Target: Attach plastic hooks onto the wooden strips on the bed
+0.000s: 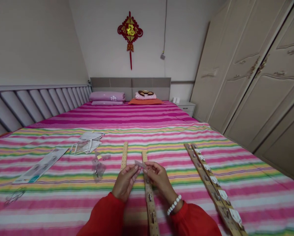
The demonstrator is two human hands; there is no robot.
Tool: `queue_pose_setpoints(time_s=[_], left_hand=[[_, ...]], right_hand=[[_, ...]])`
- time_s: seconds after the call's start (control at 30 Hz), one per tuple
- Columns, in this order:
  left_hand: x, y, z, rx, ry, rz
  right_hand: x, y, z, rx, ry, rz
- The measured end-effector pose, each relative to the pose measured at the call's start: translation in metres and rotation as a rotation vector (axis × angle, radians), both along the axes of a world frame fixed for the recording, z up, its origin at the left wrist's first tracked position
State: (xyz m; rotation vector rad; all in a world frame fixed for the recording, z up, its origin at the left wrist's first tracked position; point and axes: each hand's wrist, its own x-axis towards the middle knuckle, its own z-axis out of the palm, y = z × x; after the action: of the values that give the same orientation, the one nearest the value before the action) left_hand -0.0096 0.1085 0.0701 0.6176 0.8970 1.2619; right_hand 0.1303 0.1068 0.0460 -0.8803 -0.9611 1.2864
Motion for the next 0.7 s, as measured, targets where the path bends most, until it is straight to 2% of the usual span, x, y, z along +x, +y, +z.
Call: queue_pose_setpoints(time_s=[0.13,0.23,0.4,0.47,0.6,0.7], left_hand=[[0.005,-0.004,-0.005,0.034,0.058,-0.029],[0.008,-0.006,-0.009,0.120,0.217,-0.032],[0.009,-0.006,-0.008,0.259,0.439,-0.128],[0.007,-0.003,-0.007,0.269,0.482,-0.090],[0.000,0.006,-0.005,0.333,0.602,0.075],[-0.004,0.012,-0.005,0.431,0.691,0.109]], right_hand=[[0.000,-0.001,0.001,-0.006,-0.075,-0.036],[0.003,0.000,-0.002,-0.023,-0.095,-0.040],[0.009,0.002,-0.010,-0.076,-0.033,-0.053],[0.011,0.002,-0.014,-0.091,-0.010,-0.049],[0.015,0.003,-0.015,-0.110,-0.029,-0.009],[0.018,0.004,-0.011,-0.102,-0.059,0.042]])
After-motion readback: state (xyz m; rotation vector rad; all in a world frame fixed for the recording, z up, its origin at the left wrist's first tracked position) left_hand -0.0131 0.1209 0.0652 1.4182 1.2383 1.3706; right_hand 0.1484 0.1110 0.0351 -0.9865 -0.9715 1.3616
